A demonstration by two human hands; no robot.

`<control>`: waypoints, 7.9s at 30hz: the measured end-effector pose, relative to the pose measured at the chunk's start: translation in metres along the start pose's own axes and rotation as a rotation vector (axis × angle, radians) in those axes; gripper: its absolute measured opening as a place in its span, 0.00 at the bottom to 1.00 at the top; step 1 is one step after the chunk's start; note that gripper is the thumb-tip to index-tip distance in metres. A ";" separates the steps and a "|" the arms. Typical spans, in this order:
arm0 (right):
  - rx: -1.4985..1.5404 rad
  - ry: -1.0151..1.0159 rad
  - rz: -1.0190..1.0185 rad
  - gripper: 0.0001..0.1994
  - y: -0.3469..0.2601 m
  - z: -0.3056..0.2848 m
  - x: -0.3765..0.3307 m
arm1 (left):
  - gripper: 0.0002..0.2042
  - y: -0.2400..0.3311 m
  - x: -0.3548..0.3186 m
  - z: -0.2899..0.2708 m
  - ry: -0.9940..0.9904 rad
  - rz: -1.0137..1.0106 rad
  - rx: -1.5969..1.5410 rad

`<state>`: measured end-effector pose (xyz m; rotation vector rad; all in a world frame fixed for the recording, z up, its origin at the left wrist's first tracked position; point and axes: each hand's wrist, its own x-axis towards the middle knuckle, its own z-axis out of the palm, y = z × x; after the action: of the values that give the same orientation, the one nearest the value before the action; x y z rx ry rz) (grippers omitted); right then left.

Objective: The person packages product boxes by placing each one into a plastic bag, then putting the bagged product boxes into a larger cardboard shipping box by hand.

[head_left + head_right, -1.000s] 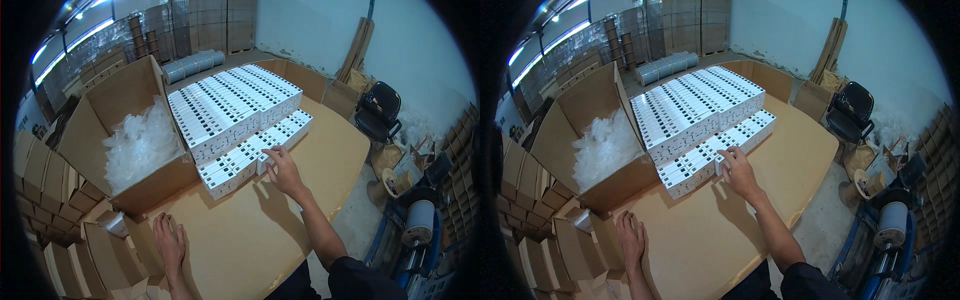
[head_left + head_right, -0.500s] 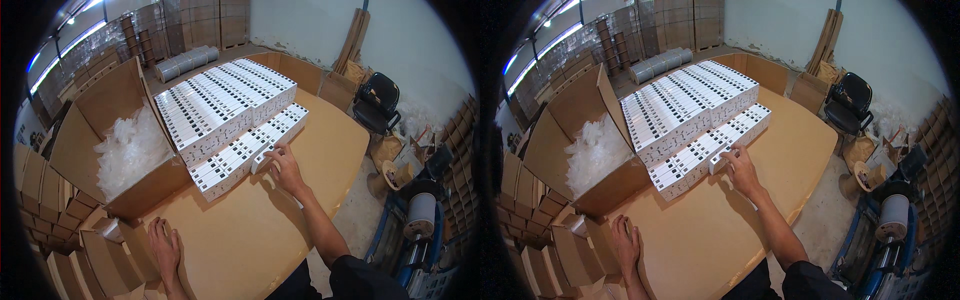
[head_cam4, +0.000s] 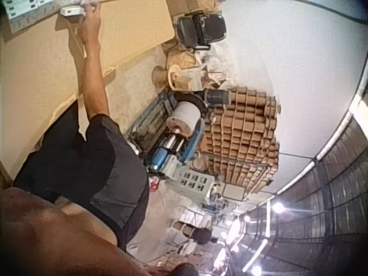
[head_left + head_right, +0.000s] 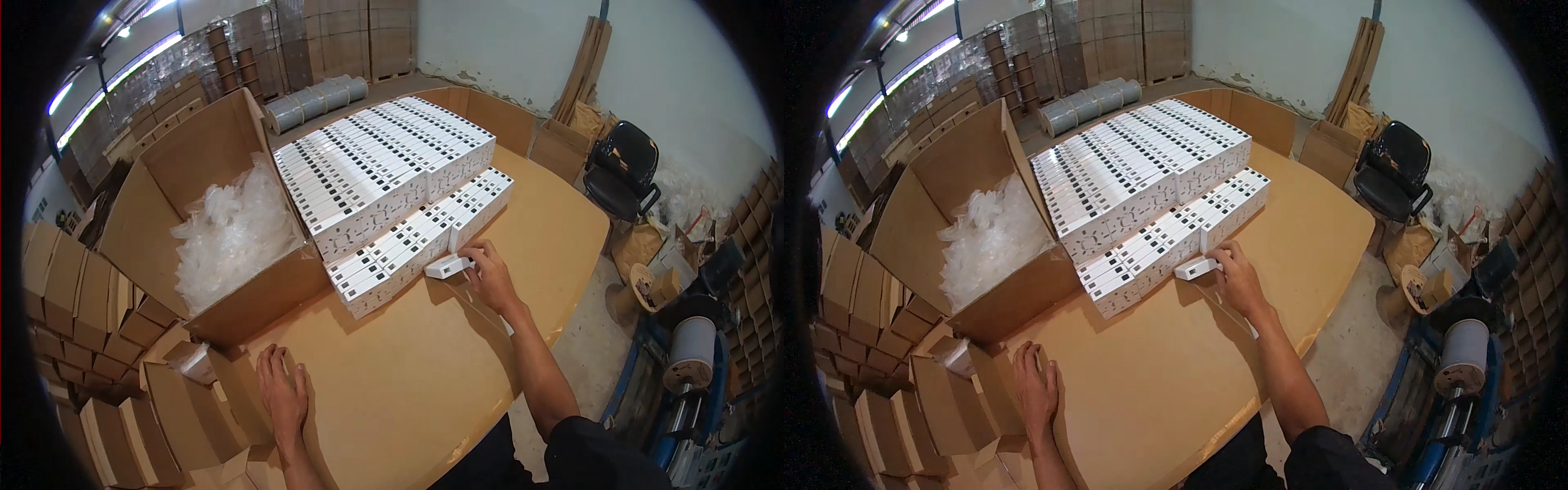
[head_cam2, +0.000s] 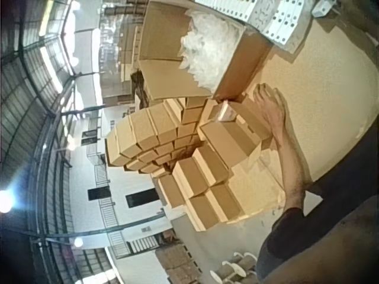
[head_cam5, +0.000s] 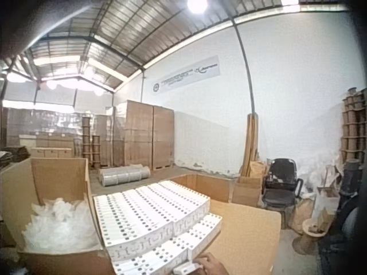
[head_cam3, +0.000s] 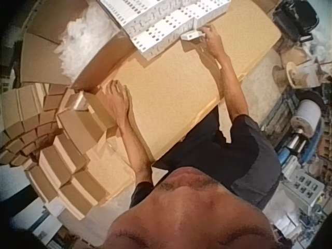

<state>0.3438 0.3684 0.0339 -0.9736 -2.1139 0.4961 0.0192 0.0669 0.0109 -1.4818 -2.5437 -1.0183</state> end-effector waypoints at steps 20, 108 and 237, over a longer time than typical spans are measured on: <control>0.371 -0.179 -0.054 0.13 -0.145 0.094 -0.042 | 0.15 -0.011 -0.005 -0.005 0.116 -0.063 -0.279; 0.644 -0.157 0.080 0.11 -0.171 0.204 -0.062 | 0.10 0.012 0.219 -0.068 0.607 0.035 -0.260; 0.917 -0.401 0.342 0.18 -0.187 0.155 -0.065 | 0.12 0.018 -0.048 -0.013 0.596 -0.035 -0.434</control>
<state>0.1640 0.1935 0.0158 -0.6986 -1.6910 1.7565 0.0562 0.0293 0.0147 -0.9725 -2.0074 -1.7778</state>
